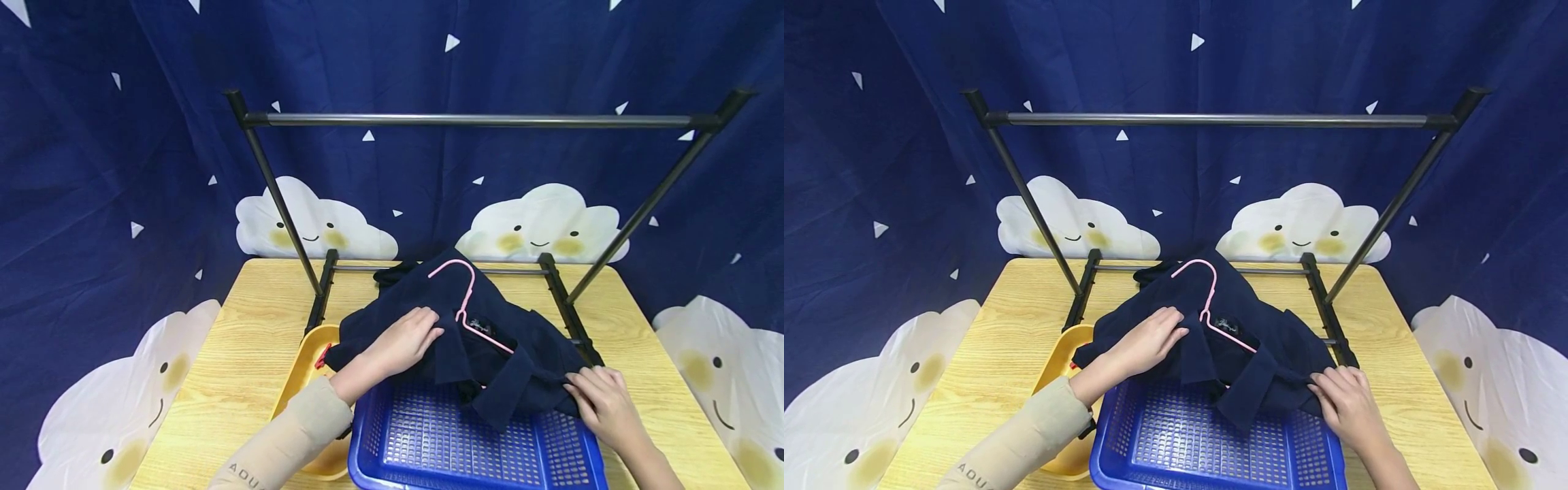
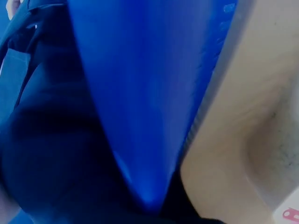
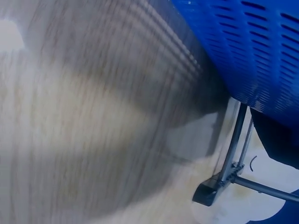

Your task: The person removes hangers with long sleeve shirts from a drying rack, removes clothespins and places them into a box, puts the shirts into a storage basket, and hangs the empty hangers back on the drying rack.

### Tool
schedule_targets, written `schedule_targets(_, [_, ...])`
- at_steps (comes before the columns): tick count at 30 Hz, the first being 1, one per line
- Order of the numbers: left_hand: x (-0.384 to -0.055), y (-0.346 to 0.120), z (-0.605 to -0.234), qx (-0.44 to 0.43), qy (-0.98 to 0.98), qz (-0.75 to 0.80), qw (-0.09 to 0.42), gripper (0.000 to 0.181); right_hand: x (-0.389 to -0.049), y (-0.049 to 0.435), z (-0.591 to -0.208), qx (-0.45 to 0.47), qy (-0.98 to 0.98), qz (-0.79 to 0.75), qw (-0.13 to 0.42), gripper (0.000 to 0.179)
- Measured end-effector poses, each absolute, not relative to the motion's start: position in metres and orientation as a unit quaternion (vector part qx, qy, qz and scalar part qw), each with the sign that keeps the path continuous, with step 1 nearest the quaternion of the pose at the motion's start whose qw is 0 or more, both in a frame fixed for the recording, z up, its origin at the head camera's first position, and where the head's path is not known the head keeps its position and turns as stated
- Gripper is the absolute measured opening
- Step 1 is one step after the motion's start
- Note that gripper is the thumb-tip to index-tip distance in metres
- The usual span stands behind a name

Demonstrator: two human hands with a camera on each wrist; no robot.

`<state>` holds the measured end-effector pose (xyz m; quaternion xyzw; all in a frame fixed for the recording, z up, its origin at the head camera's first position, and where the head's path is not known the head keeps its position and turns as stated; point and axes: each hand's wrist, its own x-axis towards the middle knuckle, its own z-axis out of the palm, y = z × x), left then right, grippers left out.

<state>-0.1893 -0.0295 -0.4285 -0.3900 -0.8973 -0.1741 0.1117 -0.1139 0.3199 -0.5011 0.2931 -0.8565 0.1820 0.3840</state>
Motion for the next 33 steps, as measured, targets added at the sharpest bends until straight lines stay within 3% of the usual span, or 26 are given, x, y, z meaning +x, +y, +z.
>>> schedule_targets(8, [-0.192,-0.033,-0.421,-0.400,-0.884,-0.202,0.135,0.016,-0.116,0.322,-0.475,0.306,-0.869,0.196,0.338,0.044])
schedule_targets(14, [-0.195,-0.037,-0.417,-0.406,-0.876,-0.201,0.165,0.015,-0.118,0.311,-0.438,0.274,-0.898,0.206,0.276,0.022])
schedule_targets(23, [-0.197,-0.039,-0.412,-0.416,-0.865,-0.195,0.201,0.015,-0.123,0.269,-0.398,0.221,-0.936,0.197,0.191,0.045])
schedule_targets(33, [-0.195,-0.037,-0.407,-0.425,-0.856,-0.195,0.221,0.016,-0.127,0.242,-0.403,0.176,-0.963,0.153,0.135,0.051])
